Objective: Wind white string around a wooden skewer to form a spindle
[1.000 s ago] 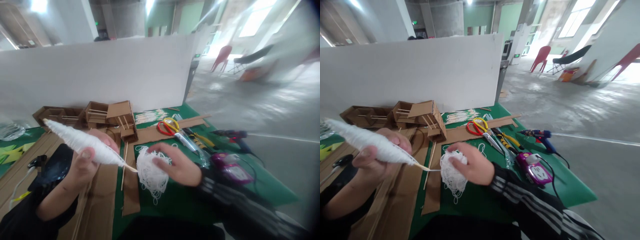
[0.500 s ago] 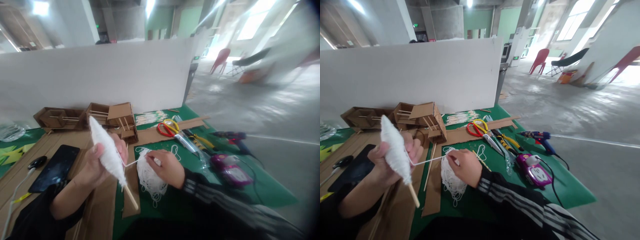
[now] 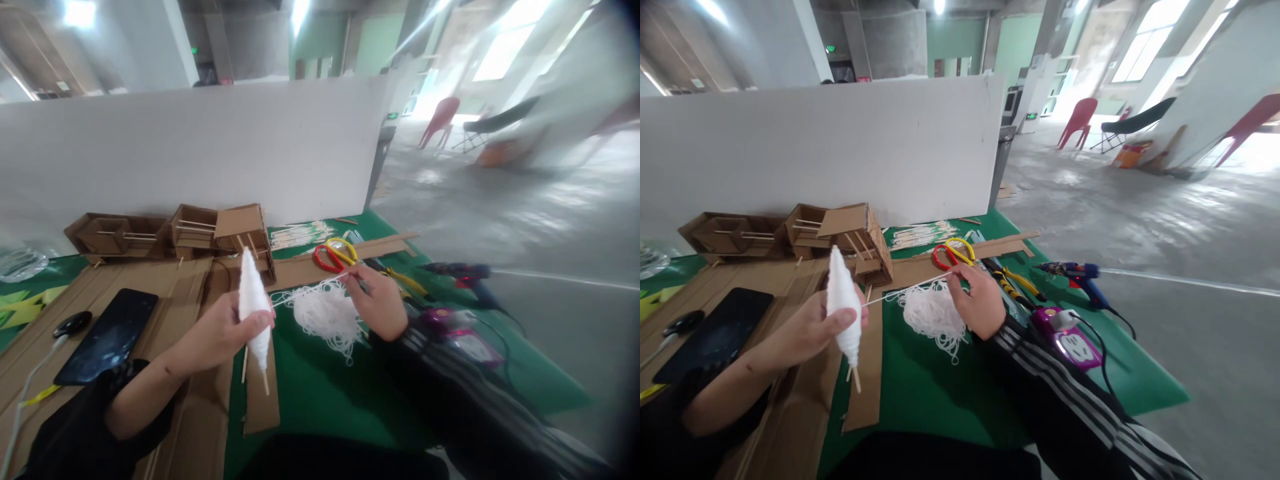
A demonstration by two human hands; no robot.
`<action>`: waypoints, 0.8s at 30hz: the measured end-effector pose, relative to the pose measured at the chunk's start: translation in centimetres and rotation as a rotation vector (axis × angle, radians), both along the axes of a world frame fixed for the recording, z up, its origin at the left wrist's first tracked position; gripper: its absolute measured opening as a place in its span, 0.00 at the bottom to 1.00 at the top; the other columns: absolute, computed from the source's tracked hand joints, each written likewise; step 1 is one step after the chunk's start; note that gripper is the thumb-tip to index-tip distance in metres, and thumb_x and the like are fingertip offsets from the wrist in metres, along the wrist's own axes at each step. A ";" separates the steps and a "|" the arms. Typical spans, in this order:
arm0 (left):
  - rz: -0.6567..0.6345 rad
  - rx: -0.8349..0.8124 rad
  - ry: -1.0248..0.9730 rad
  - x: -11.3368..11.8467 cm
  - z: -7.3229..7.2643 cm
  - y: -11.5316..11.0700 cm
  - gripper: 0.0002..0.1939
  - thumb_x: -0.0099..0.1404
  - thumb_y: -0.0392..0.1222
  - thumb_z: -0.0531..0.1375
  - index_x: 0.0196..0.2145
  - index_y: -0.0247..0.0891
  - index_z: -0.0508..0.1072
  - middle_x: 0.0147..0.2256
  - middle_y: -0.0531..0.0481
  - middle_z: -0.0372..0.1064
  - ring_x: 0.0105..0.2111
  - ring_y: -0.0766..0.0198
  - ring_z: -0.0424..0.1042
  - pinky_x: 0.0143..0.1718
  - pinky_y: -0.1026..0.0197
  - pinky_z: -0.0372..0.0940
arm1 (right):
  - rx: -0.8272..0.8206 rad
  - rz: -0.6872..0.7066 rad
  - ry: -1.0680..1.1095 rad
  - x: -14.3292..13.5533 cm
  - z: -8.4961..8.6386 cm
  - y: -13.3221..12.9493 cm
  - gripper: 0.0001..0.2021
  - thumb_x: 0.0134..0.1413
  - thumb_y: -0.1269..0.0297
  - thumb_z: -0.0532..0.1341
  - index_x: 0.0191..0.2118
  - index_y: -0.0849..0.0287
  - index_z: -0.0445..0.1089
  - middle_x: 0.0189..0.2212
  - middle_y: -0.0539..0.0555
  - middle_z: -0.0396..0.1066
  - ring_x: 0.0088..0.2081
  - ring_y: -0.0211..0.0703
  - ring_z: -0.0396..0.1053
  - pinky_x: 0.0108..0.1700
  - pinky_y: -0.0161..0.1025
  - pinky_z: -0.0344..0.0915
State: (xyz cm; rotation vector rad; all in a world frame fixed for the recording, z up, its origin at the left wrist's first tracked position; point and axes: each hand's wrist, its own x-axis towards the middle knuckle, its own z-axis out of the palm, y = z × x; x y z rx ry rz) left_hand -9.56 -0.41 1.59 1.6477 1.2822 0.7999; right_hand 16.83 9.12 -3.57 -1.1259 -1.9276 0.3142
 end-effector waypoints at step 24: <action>0.376 0.018 -0.383 1.8 -2.7 -0.2 0.17 0.62 0.54 0.61 0.37 0.35 0.75 0.36 0.46 0.75 0.37 0.59 0.73 0.39 0.62 0.67 | -0.232 0.265 -0.108 -4.9 -1.0 -9.7 0.08 0.63 0.65 0.54 0.34 0.56 0.68 0.23 0.49 0.72 0.24 0.37 0.68 0.29 0.33 0.56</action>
